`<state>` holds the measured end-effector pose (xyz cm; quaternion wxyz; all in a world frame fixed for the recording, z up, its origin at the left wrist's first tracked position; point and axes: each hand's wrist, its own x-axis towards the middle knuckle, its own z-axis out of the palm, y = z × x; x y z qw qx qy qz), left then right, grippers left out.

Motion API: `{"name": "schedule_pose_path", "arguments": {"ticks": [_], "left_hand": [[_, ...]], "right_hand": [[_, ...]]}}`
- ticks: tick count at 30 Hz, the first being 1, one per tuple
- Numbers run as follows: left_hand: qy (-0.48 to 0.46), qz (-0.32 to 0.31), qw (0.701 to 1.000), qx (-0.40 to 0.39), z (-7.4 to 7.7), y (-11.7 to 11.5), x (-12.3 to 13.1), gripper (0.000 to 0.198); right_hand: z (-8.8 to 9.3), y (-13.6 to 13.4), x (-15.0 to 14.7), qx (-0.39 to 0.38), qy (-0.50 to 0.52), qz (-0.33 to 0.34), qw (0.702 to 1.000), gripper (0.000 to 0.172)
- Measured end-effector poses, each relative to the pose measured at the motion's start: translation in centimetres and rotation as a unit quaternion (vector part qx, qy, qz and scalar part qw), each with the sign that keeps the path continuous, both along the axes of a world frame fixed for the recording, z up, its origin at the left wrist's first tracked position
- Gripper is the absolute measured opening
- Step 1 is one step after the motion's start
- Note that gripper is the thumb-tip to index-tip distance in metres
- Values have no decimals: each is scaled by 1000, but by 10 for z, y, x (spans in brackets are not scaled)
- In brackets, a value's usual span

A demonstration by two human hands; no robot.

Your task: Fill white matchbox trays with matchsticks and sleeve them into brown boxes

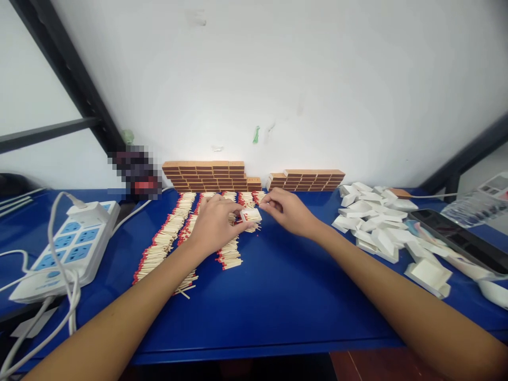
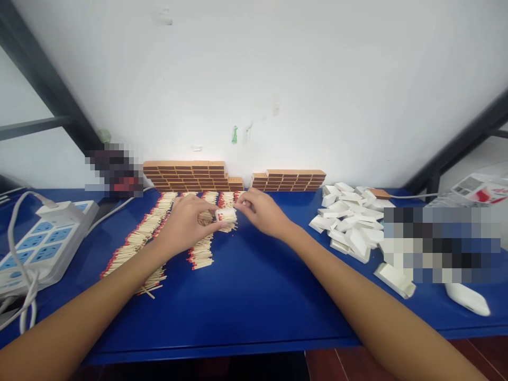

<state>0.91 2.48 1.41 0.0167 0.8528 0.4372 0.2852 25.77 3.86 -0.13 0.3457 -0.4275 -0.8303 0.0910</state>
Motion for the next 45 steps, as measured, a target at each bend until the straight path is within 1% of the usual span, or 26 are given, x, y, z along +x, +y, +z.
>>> {"name": "schedule_pose_path", "arguments": {"ticks": [3,6,14,23,27,31,36,39,41,43,45], "left_hand": [[2,20,1000,3,2,1,-1,36],[2,24,1000,10,4,1,-1,38],[9,25,1000,13,5,0,-1,40],[10,22,1000,20,4,0,-1,37],[8,17,999,27,3,0,-1,37],[10,15,1000,23,4,0,-1,38],[21,2,1000,8,1,-2,2,34],[16,-14,1000,2,0,-4,4,33],[9,-13,1000,0,0,-4,4,34],[1,0,1000,-1,1,-4,4,35],[-3,14,1000,-3,3,-3,3,34]], "right_hand": [[-11,20,22,-3,-16,-34,999,12],[-18,31,34,-24,-47,-44,998,13],[-21,31,33,-43,-63,-41,996,11],[-22,33,36,-61,-71,-23,995,14],[-20,32,35,-73,-86,-29,993,15],[-9,23,31,-59,-69,-30,995,14],[10,-5,2,-30,-29,4,999,13],[13,-14,-12,-37,-31,31,998,13],[11,-11,-10,-35,-14,25,999,15],[6,-1,-1,-18,8,-2,1000,17],[-1,11,12,-4,7,-28,1000,14]]}}
